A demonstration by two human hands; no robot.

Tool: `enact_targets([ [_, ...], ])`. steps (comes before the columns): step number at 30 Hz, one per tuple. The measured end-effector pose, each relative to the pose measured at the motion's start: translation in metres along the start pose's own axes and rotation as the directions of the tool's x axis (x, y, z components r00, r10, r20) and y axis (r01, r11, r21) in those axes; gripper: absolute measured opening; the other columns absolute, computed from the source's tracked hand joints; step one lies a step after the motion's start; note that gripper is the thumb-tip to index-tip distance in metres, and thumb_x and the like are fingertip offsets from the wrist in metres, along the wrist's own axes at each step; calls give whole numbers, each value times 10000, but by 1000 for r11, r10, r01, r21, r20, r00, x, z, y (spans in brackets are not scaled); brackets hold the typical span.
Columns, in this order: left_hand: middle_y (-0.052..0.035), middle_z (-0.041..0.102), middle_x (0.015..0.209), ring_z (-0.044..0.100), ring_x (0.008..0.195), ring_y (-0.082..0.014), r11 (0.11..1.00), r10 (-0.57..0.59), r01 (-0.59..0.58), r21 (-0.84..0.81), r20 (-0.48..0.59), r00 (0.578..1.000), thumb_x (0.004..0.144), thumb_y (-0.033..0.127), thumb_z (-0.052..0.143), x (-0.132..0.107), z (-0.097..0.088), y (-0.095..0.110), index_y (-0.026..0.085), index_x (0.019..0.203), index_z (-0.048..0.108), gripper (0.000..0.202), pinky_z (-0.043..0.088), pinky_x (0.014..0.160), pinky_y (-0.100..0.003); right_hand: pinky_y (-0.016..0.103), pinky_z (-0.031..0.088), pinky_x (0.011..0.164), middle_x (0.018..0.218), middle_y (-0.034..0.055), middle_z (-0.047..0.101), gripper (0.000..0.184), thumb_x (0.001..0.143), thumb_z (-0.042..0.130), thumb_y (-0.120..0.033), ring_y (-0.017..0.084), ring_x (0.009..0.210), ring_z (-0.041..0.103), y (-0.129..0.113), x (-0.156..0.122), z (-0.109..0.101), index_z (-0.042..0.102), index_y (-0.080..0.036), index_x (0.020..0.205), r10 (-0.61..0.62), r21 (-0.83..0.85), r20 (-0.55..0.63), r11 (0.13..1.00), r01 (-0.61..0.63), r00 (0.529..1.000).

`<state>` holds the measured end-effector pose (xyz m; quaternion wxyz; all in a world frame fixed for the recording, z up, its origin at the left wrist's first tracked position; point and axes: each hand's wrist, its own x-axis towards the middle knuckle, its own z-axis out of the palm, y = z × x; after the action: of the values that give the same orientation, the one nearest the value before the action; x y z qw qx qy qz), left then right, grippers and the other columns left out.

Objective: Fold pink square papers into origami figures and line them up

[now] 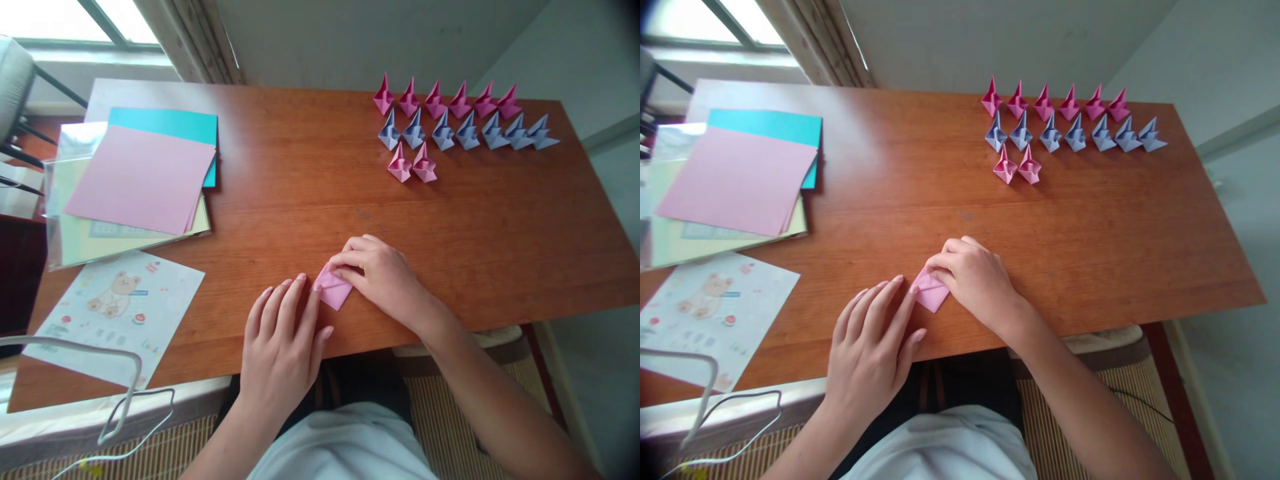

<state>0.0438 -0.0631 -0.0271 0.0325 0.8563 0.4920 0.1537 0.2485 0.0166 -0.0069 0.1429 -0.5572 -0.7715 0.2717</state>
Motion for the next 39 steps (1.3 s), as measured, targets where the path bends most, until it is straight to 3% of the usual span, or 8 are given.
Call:
enact_targets([
  [6, -184, 543, 1493, 499, 1360, -362, 999, 14, -15, -45, -25, 1000, 936, 285, 609, -4, 1, -4, 109, 1433, 537, 531, 354, 1161, -524, 306, 470, 812, 925, -13, 711, 85, 931, 697, -232, 178, 918, 606, 1, 0, 2, 769, -272, 913, -5, 4, -19, 1000, 5, 1000],
  [12, -169, 535, 1505, 496, 1360, -355, 998, -27, 28, -63, 15, 1000, 960, 256, 547, 2, -3, 2, 112, 1433, 530, 494, 339, 1169, -539, 306, 471, 812, 919, -18, 708, 94, 938, 687, -236, 175, 913, 600, 1, -1, 3, 767, -278, 913, -5, 6, -16, 1000, 5, 1000],
  [17, -236, 526, 1492, 510, 1328, -394, 1000, -18, 18, -9, 15, 1000, 950, 383, 580, 5, 0, 16, 8, 1417, 515, 602, 337, 1157, -546, 309, 472, 814, 921, -13, 704, 96, 938, 686, -233, 177, 911, 594, 3, -1, 5, 767, -276, 909, -15, 3, -38, 1000, 15, 999],
  [25, -220, 544, 1476, 543, 1293, -400, 999, 24, -25, 38, 27, 999, 937, 548, 579, 9, 1, 15, 116, 1422, 555, 651, 369, 1131, -556, 320, 478, 824, 928, -6, 708, 97, 932, 692, -216, 181, 906, 595, 1, 0, 4, 769, -270, 913, -16, 7, -20, 1000, 16, 1000],
  [32, -224, 560, 1448, 532, 1296, -385, 1000, 16, -16, 12, 18, 1000, 957, 398, 580, 12, 2, 16, 75, 1373, 582, 526, 375, 1132, -538, 312, 485, 822, 950, 7, 710, 115, 965, 640, -208, 182, 926, 607, 1, -11, 11, 744, -254, 947, -22, 28, -116, 999, 25, 993],
  [36, -210, 540, 1474, 495, 1337, -365, 999, 7, -6, -36, 17, 1000, 951, 320, 566, 10, 4, 14, 74, 1411, 532, 522, 358, 1159, -527, 372, 477, 839, 961, 56, 693, 103, 956, 646, -269, 238, 947, 598, -7, -32, 19, 700, -210, 1021, 98, -94, -263, 988, -126, 960],
  [39, -212, 530, 1483, 474, 1355, -364, 998, 2, 0, -61, 17, 1000, 942, 303, 571, 9, 5, 13, 66, 1435, 494, 552, 349, 1170, -529, 389, 471, 805, 938, 72, 674, 71, 923, 669, -276, 262, 925, 584, -18, -43, 25, 657, -206, 929, 159, -122, -288, 972, -201, 944],
])
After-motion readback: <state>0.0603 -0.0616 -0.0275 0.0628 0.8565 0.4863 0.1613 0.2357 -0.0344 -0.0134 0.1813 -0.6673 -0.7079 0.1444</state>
